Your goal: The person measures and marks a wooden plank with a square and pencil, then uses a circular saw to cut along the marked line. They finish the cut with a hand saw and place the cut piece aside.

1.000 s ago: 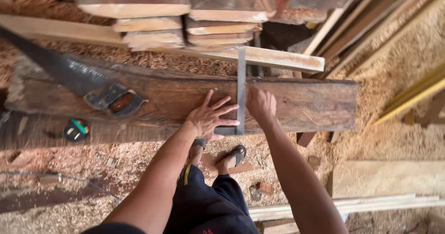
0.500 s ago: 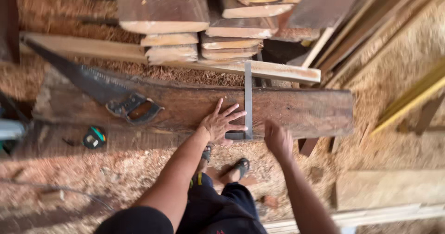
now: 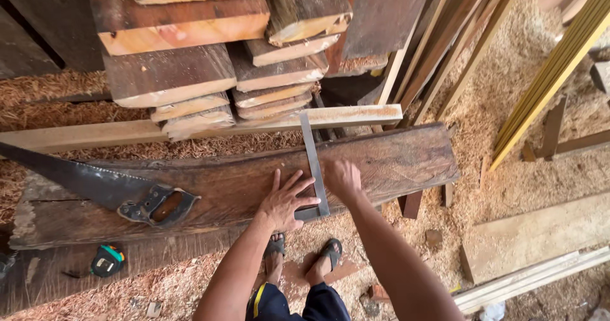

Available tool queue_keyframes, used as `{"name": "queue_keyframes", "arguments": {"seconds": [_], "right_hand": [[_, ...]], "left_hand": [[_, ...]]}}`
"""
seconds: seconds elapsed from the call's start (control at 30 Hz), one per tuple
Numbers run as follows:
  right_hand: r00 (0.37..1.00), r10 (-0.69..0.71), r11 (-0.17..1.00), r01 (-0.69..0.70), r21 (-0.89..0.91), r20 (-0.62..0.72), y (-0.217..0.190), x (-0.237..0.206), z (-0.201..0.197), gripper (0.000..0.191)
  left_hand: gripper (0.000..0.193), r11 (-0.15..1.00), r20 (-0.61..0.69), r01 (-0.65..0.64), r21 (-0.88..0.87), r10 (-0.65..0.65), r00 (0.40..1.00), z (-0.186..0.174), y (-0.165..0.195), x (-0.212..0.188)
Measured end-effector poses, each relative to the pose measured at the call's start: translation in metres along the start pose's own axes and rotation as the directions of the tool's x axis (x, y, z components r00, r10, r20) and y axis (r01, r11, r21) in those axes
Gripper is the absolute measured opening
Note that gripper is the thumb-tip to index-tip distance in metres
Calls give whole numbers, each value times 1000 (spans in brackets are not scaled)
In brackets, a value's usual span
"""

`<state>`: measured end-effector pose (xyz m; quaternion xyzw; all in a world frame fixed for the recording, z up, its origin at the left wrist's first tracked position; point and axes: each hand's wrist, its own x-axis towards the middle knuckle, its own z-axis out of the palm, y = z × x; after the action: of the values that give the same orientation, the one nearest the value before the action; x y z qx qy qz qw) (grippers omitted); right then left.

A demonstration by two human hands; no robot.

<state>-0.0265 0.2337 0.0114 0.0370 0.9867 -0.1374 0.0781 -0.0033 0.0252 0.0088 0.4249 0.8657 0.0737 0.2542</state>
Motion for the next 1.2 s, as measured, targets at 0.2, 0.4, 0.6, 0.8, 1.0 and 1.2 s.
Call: {"name": "queue_keyframes", "arguments": {"seconds": [0.2,0.4,0.6,0.8,1.0,1.2], "right_hand": [[993,-3,997,13,-77,121,15,-109,12,12],[864,325,661,-499,561,385,39,-129,9,18],[843,134,182,-538,823,521,28,-97,21,27],[827,137,440,-544,714,545,21,-88,7,28],[899,339,-97,-261,961,278,19,-66,-42,14],[923,268,-352,-172,920,275,11,-33,-130,12]], "left_hand": [[82,1000,-17,-17,-7,17,1000,-9,4,-6],[70,1000,-141,-27,-15,24,990,6,15,-11],[37,894,-210,164,-418,-271,939,24,40,-25],[32,838,-313,93,-538,-301,901,15,55,-37],[23,926,-508,-16,-377,-192,840,-14,78,-51],[30,921,-806,-85,-381,-286,518,-109,65,-74]]}}
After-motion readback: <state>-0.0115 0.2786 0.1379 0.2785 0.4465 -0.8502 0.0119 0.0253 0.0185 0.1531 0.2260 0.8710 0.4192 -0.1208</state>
